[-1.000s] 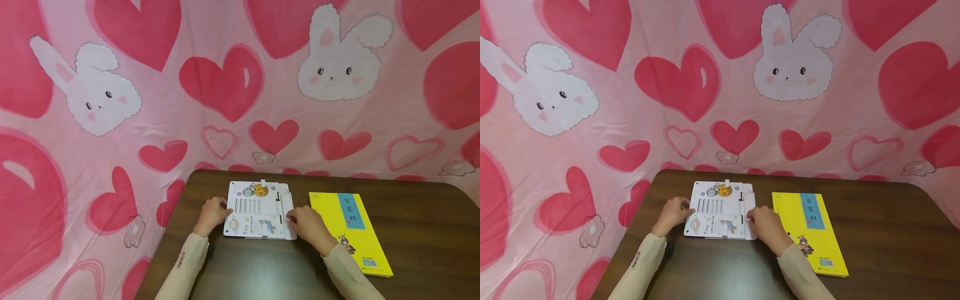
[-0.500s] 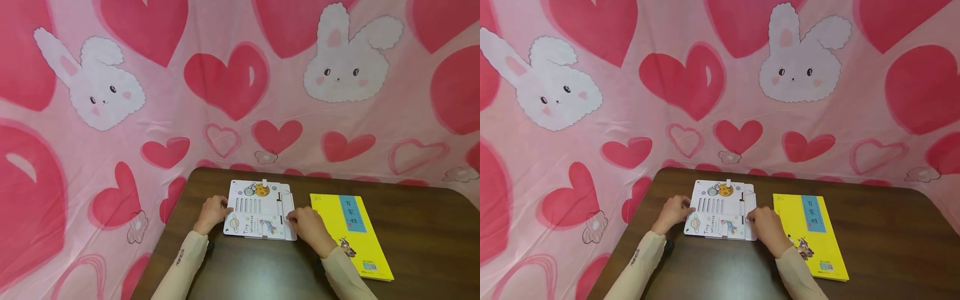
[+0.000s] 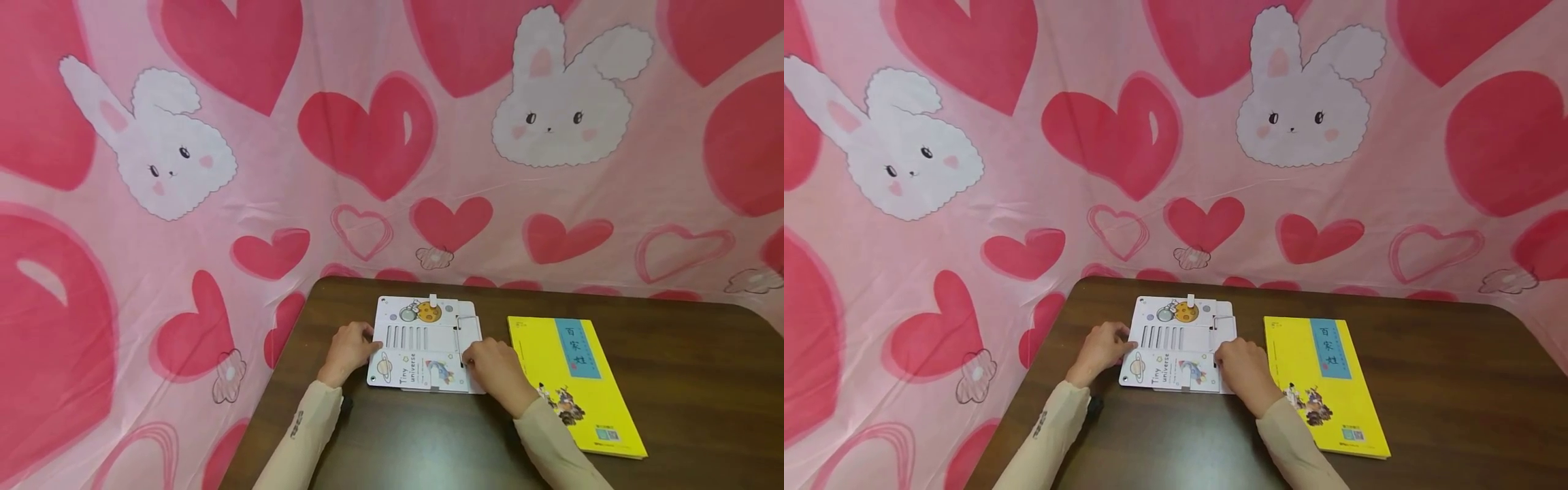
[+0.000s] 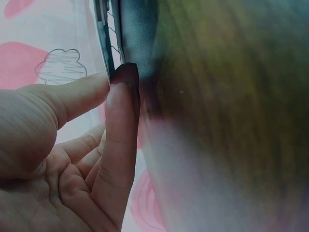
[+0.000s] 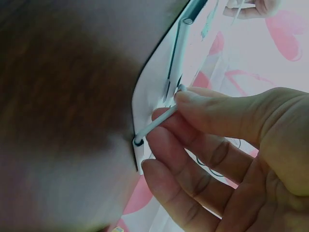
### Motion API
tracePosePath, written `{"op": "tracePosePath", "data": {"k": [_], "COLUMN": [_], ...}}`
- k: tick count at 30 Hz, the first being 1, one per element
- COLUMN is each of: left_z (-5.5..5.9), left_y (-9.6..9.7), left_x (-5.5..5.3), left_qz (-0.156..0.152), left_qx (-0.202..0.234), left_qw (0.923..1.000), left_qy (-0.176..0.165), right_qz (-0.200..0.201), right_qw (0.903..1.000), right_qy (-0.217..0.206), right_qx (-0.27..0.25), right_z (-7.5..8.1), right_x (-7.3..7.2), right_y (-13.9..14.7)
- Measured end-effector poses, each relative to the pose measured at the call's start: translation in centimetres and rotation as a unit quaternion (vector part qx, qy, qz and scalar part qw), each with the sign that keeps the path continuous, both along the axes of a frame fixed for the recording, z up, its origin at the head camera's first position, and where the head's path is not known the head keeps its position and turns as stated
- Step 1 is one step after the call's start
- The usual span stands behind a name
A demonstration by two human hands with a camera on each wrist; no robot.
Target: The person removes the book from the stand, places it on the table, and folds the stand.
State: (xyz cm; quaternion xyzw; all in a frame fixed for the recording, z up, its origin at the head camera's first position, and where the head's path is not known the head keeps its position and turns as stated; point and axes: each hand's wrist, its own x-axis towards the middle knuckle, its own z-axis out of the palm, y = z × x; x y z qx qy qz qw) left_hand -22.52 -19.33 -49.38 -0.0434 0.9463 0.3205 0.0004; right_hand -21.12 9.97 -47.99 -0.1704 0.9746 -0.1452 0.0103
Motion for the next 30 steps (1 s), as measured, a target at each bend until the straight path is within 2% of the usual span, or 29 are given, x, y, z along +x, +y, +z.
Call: {"op": "tracePosePath", "data": {"k": [7, 11, 21, 26, 30], "left_z": [0.1, 0.1, 0.0, -0.1, -0.1], "left_y": [0.1, 0.1, 0.3, 0.2, 0.4], "left_x": [0.0, 0.1, -0.6, -0.3, 0.2], "left_qz": [0.004, -0.004, -0.01, 0.007, 0.03], "left_qx": [0.006, 0.005, 0.002, -0.035, -0.067], "left_qw": [0.9999, 1.0, 0.9999, 0.9991, 0.9956], "left_qy": [-0.007, -0.005, 0.0, 0.023, 0.058], "right_qz": [-0.007, -0.008, 0.008, 0.014, 0.021], "right_qw": [0.9999, 0.9999, 1.0, 0.9992, 0.9979], "right_qy": [-0.006, -0.008, 0.006, 0.037, 0.059], "right_qx": [0.006, 0.004, 0.0, -0.012, -0.015], "right_z": [0.2, -0.1, 0.0, 0.2, 0.1], "right_x": [0.0, 0.1, 0.1, 0.6, 1.1], "right_y": [-0.2, -0.1, 0.6, 0.8, 1.3]}}
